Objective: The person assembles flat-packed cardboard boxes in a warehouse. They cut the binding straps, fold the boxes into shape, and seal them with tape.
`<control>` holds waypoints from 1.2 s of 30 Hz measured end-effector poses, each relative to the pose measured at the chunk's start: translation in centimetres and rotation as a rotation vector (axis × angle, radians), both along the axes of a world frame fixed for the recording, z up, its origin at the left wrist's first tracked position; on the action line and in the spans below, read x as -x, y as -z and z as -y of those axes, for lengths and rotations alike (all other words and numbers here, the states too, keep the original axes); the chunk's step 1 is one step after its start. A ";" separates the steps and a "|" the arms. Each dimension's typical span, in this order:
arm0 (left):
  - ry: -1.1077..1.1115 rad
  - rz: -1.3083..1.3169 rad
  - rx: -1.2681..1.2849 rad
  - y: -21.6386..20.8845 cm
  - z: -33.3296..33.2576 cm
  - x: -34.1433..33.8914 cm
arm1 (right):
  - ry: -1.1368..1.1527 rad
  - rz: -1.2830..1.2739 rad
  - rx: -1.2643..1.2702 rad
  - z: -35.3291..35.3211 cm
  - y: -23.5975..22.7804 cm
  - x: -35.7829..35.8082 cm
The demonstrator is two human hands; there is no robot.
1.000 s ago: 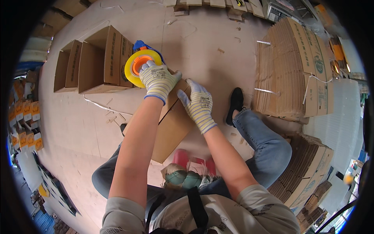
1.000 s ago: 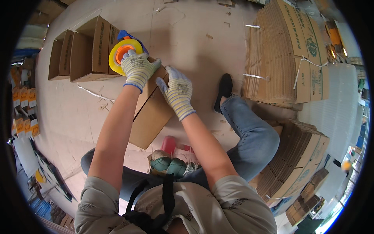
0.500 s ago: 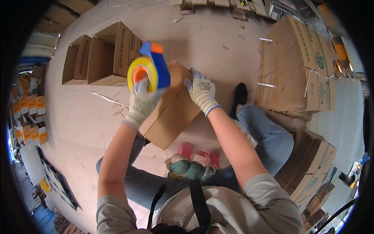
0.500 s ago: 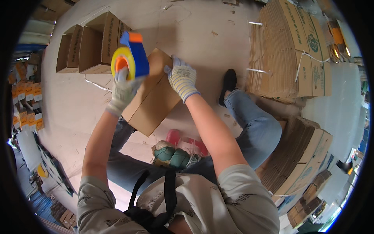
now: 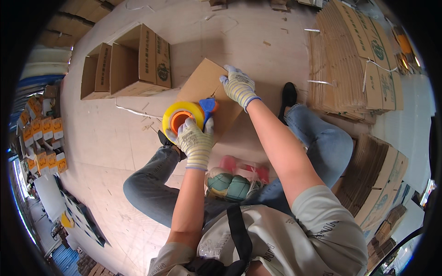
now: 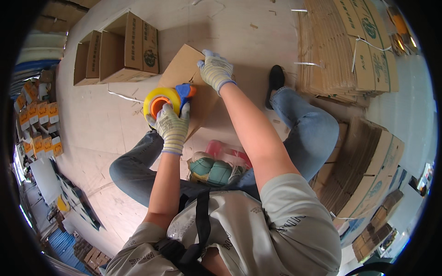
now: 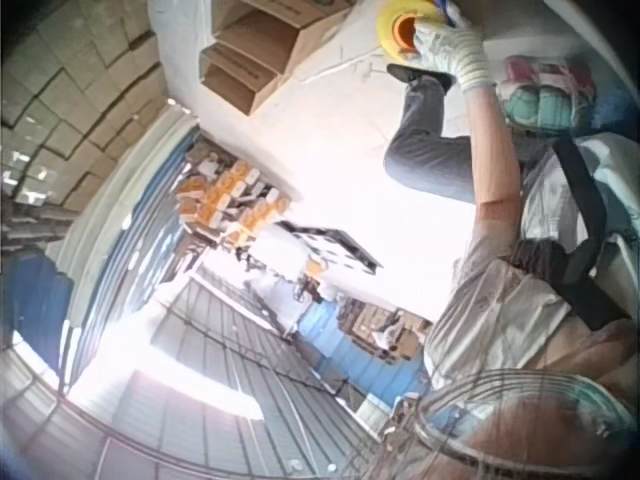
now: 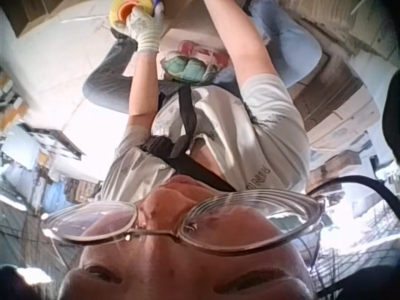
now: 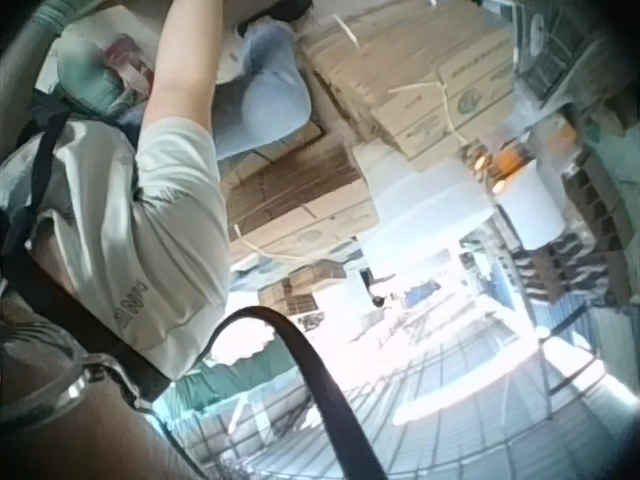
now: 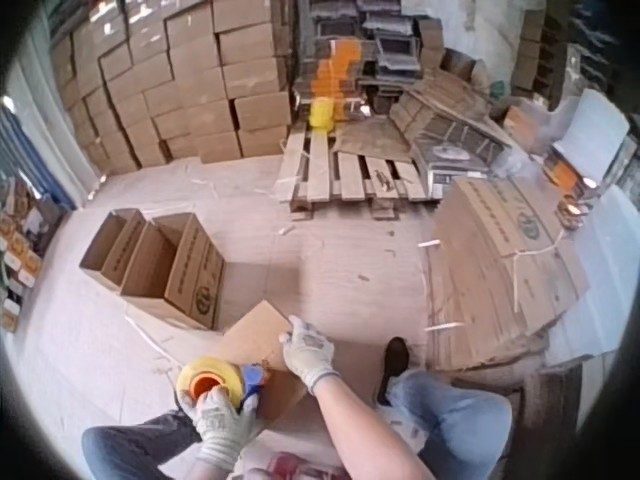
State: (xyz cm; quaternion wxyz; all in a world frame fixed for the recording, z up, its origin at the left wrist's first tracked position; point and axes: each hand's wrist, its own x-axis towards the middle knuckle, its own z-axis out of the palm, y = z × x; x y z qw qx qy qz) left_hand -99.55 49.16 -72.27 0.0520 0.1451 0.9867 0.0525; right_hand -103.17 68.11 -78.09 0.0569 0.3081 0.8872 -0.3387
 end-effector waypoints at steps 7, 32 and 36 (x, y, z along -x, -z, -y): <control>-0.553 0.348 -1.303 -2.1 6.3 2.6 | 0.027 -0.022 -0.005 0.0 0.4 -0.3; 0.013 0.503 -0.739 -4.1 5.7 3.3 | -0.219 -0.116 0.583 5.6 -5.9 -1.2; -0.179 0.674 -0.867 -3.9 4.4 4.2 | -0.169 -0.162 0.036 0.6 -5.3 2.1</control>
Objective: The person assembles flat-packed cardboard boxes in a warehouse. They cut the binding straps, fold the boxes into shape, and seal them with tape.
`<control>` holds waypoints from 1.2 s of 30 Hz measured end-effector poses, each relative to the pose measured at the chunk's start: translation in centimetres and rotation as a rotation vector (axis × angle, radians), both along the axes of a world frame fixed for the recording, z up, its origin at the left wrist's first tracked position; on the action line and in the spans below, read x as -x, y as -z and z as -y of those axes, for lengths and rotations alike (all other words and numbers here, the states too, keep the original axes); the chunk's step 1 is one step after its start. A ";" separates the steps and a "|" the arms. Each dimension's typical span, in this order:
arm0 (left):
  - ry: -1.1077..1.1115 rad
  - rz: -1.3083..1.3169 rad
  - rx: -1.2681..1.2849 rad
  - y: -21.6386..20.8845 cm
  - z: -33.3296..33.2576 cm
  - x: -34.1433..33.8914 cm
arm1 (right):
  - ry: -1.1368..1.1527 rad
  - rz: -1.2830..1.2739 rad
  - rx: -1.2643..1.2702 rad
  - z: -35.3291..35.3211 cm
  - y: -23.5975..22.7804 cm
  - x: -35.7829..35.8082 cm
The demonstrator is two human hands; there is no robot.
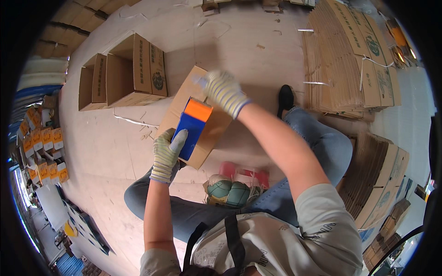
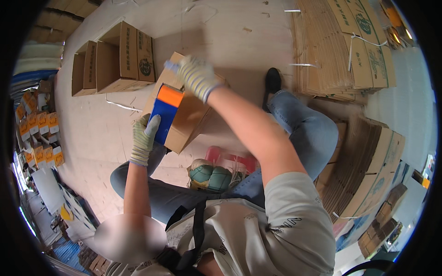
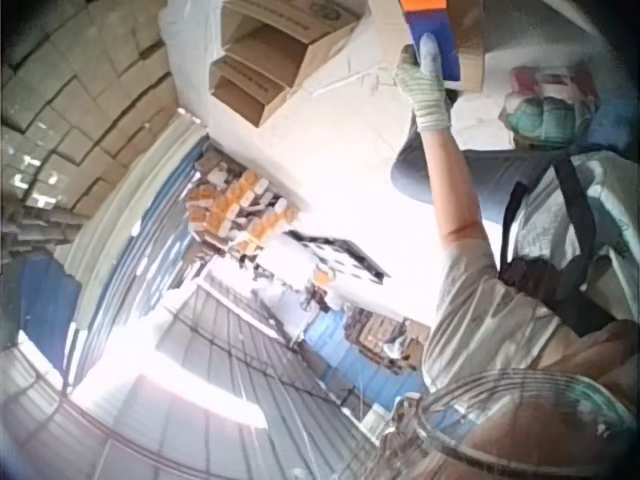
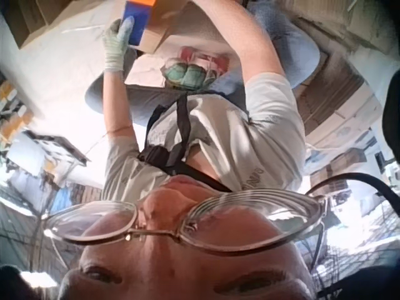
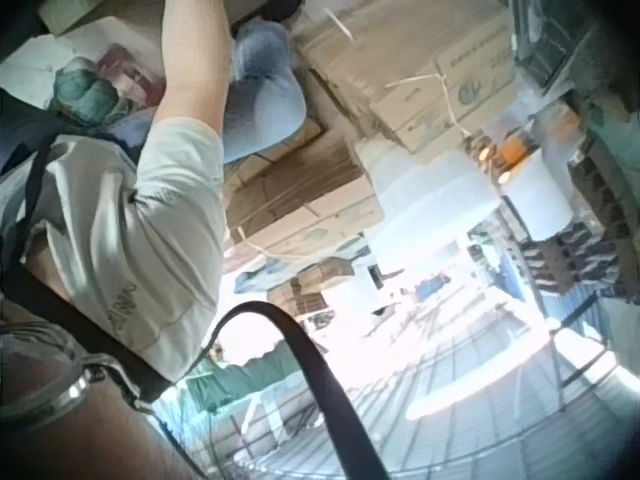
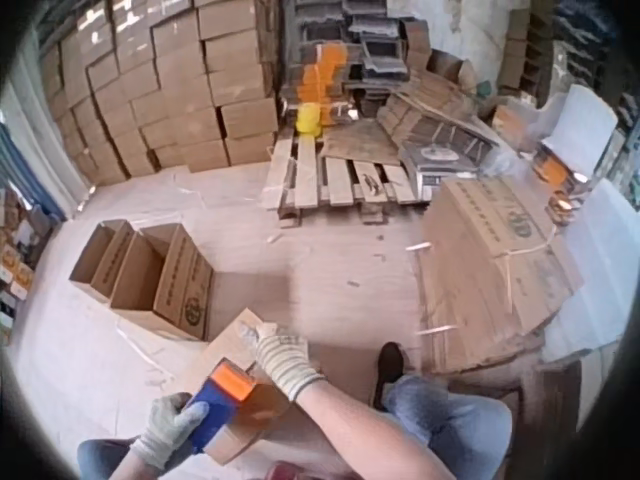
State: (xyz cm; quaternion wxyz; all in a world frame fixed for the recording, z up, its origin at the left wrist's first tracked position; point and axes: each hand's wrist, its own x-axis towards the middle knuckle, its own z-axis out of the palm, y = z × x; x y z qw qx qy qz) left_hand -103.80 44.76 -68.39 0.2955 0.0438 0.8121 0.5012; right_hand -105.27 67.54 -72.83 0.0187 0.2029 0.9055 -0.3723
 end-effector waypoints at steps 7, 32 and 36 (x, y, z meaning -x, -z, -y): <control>0.053 -0.063 0.251 0.4 -3.8 3.6 | 0.085 0.293 -0.342 -14.5 3.3 5.8; 0.184 -0.079 0.436 -1.8 -2.1 3.0 | -0.053 0.417 -0.042 -4.8 7.9 4.9; -0.197 0.045 0.213 -2.1 11.9 -0.4 | -0.370 0.596 -0.714 -9.4 23.1 -3.2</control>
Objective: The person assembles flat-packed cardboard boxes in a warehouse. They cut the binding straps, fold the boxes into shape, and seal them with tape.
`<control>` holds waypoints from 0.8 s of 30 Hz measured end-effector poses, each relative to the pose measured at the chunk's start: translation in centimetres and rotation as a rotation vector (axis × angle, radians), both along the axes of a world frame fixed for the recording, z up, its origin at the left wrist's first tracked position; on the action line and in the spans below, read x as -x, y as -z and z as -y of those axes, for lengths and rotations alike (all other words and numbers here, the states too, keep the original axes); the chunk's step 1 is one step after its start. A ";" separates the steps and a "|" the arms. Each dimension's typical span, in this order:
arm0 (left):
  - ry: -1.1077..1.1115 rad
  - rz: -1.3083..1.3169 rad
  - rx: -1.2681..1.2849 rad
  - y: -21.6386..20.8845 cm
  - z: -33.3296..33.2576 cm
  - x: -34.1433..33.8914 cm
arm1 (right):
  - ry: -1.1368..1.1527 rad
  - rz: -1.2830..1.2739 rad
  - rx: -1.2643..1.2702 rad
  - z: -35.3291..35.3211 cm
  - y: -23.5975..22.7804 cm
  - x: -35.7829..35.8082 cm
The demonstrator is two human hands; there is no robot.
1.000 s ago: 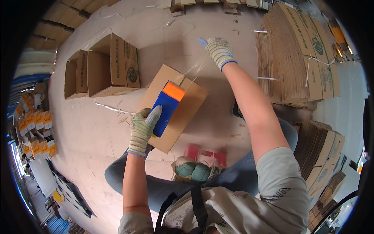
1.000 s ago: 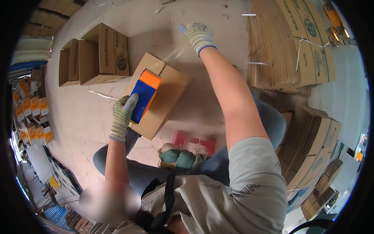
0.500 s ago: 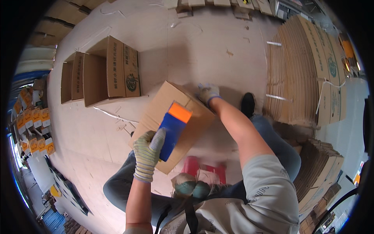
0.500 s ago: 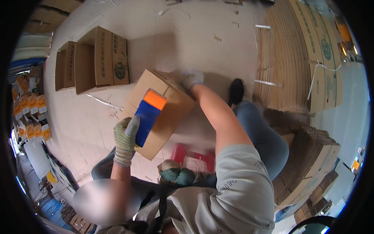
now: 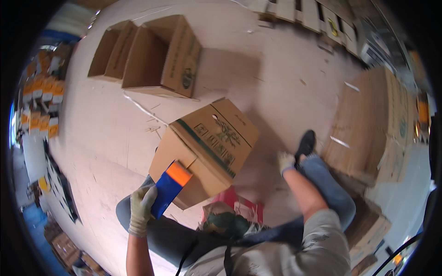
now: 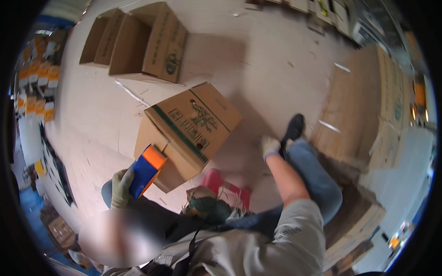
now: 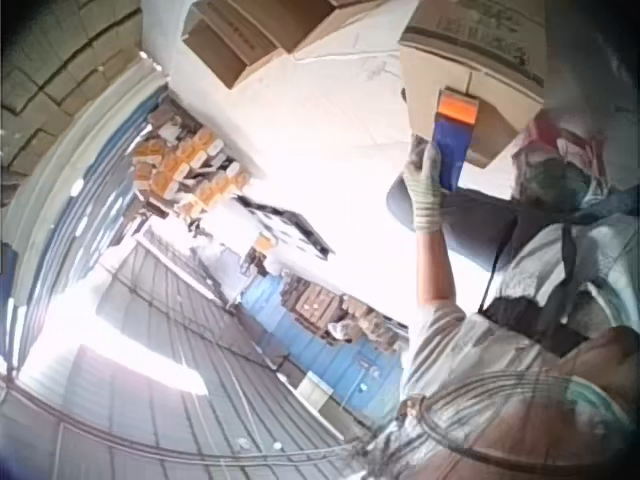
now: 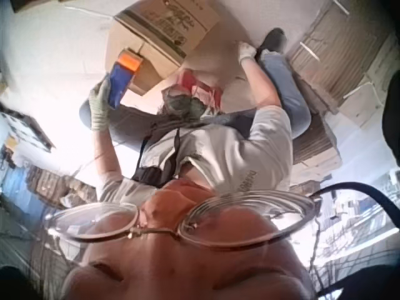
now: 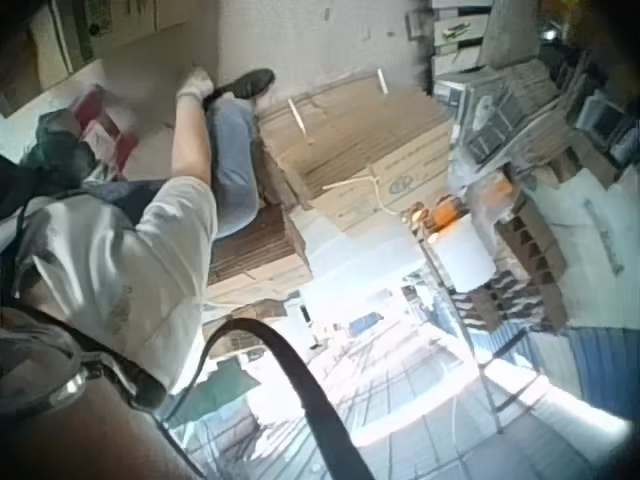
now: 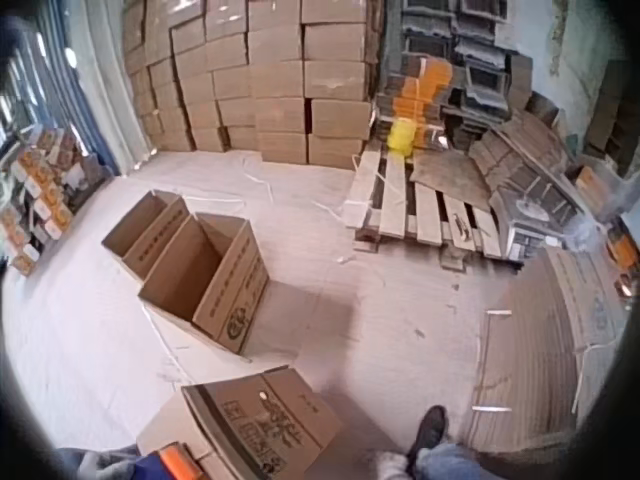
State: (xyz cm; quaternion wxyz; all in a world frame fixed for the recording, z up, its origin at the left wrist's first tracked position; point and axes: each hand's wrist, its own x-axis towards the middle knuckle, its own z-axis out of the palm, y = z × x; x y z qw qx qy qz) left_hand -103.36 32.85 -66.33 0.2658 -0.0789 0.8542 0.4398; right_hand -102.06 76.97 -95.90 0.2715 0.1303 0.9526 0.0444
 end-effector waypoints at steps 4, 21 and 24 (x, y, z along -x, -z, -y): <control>-0.028 0.069 0.013 0.3 -1.1 -0.8 | 0.548 -0.045 0.296 3.3 0.8 -2.1; 0.210 0.013 0.024 2.5 -12.4 4.2 | 0.365 -0.293 0.457 10.5 -16.9 11.6; 0.293 0.054 0.170 0.9 -7.5 2.5 | 0.376 -0.296 0.437 10.8 -17.2 11.2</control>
